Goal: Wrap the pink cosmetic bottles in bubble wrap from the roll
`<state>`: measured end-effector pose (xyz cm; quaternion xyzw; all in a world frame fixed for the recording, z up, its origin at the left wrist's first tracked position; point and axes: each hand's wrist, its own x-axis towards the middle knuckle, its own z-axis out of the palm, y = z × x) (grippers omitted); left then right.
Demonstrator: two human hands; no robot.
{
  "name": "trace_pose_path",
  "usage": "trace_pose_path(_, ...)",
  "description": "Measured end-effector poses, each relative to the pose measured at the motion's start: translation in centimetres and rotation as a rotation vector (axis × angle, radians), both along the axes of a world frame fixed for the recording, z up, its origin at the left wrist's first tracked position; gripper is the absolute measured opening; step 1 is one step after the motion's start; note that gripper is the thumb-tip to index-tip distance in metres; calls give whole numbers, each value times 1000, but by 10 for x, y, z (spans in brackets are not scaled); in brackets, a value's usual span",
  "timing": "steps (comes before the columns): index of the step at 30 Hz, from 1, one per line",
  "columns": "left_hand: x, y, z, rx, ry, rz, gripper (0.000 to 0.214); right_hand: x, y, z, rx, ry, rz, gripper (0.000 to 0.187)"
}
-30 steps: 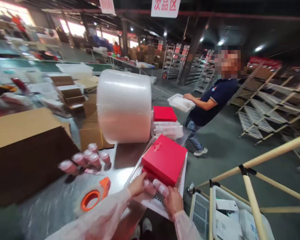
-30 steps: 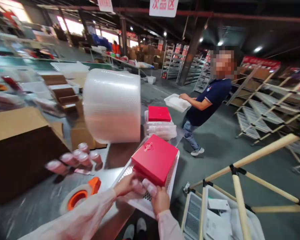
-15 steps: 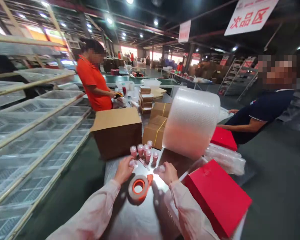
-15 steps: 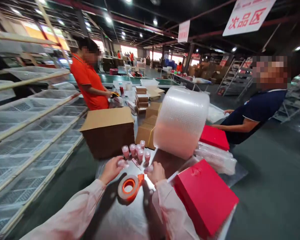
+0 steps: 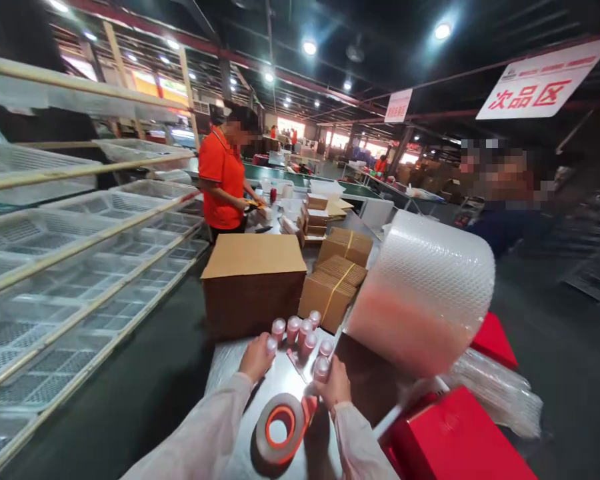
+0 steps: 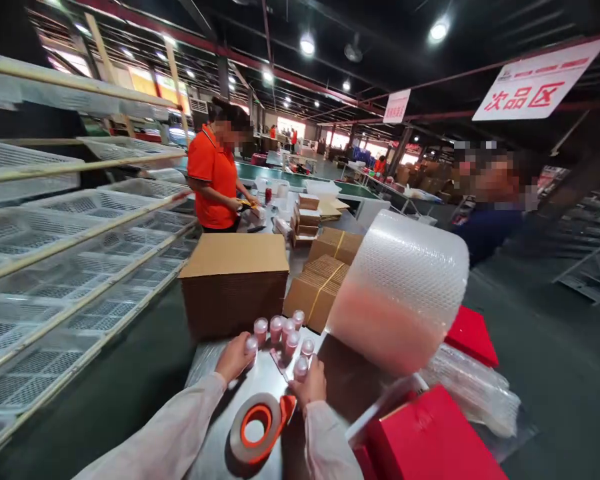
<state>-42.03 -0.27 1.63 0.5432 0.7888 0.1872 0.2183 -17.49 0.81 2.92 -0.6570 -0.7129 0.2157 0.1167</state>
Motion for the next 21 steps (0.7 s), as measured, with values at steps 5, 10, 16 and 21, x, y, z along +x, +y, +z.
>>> trace_pose_path(5,-14,-20,-7,-45,17,-14,50,69,-99,20,142,161,32,38)
trace_pose_path(10,-15,-40,-6,181,132,-19,70,217,-227,21,500,10,-596,34)
trace_pose_path(16,105,-100,6,375,-149,-441,43,288,-308,-18,80,509,-1223,59)
trace_pose_path(21,204,-137,-1,176,-189,-870,56,246,-329,-47,-54,882,-1087,72)
